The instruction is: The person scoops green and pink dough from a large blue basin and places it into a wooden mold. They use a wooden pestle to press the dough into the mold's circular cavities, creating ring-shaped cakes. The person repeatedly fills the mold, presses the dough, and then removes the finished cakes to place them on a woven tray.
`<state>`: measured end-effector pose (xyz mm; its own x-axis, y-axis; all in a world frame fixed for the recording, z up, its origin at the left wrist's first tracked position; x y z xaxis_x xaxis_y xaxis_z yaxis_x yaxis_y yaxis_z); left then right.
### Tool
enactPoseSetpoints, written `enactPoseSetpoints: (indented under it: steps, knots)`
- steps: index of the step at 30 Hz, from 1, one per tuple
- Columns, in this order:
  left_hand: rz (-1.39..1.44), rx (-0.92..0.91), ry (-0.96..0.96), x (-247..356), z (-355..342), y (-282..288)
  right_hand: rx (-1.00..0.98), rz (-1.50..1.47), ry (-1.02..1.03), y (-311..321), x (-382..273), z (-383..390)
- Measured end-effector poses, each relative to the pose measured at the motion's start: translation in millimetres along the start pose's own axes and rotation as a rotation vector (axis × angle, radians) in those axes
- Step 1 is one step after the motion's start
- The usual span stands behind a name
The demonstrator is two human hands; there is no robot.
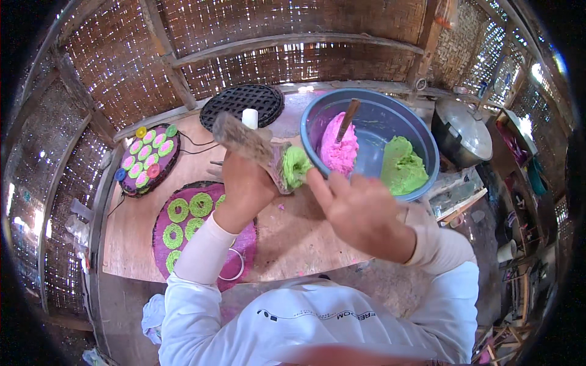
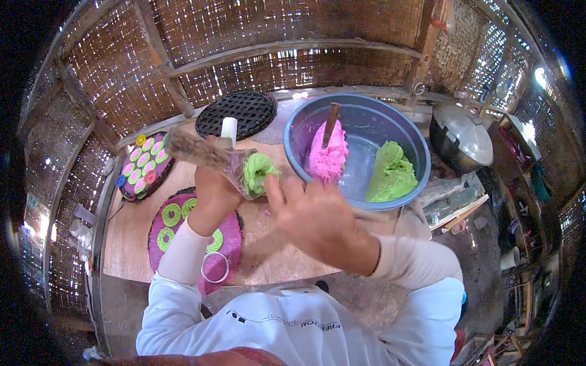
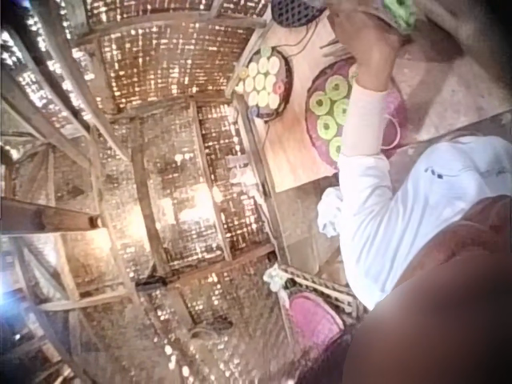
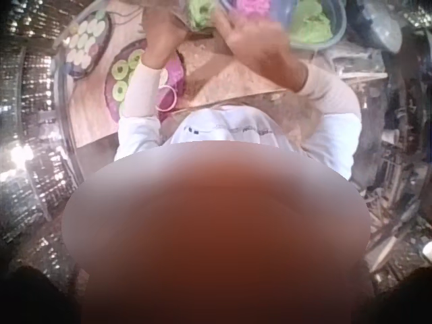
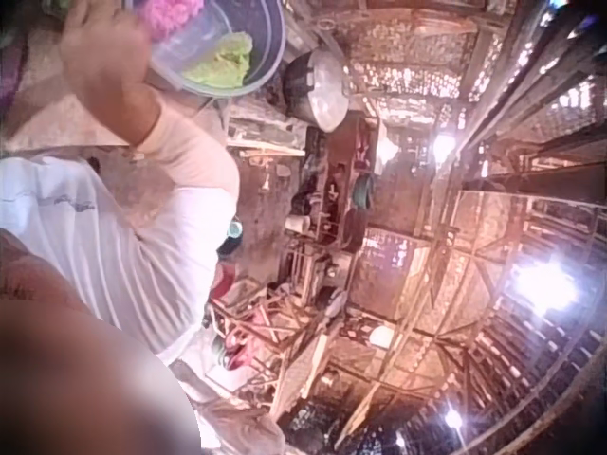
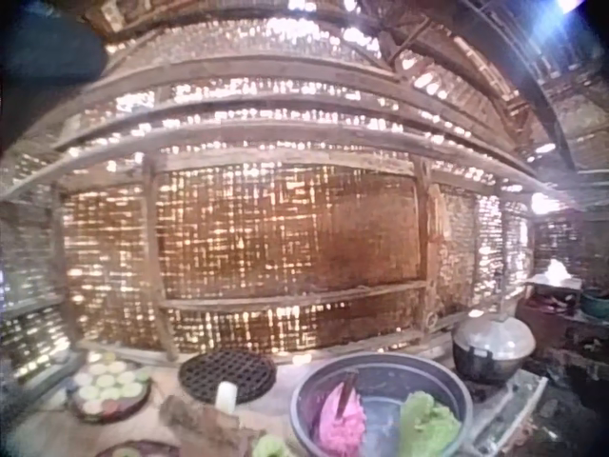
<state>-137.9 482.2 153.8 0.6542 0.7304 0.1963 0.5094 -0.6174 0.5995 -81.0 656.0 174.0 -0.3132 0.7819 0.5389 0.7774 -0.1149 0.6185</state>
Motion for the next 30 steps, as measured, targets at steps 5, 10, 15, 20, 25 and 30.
enactPoseSetpoints:
  steps: [5, 10, 15, 20, 25, 30]
  knots:
    - [-0.053, -0.023, 0.219, -28.0, 9.4, 13.9, -0.041, -0.113, -0.084, 14.8, -0.4, 22.6]
    - [0.138, 0.385, 0.218, -53.9, 23.4, 18.2, 0.081, -0.360, -0.399, 4.3, 13.6, 37.0]
    - [0.584, 0.707, 0.212, -35.0, 20.6, -23.9, 0.244, -0.695, -0.588, -55.8, -22.8, 32.2]
    - [0.151, 0.507, 0.259, -37.1, 25.8, -28.9, 0.118, -0.802, -0.573, -48.6, -35.8, 40.0]
    - [-0.012, 0.401, 0.179, -37.0, 21.3, -25.2, 0.106, -0.935, -0.520, -63.4, -26.3, 55.6]
    - [0.152, 0.498, 0.153, -43.7, 19.1, -28.6, -0.142, -1.189, -0.530, -59.8, -4.3, 59.0]
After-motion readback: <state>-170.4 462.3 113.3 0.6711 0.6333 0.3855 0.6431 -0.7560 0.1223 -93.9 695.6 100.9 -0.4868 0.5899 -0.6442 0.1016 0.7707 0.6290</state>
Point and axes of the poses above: each hand's wrist, its own z-axis away from the middle knuckle, its own y-axis out of the back of the hand, x = y × z, the point moved 1 cm from there along -z, towards the middle knuckle, and after that the axes turned 15 degrees about z, right-handed, at the moved point
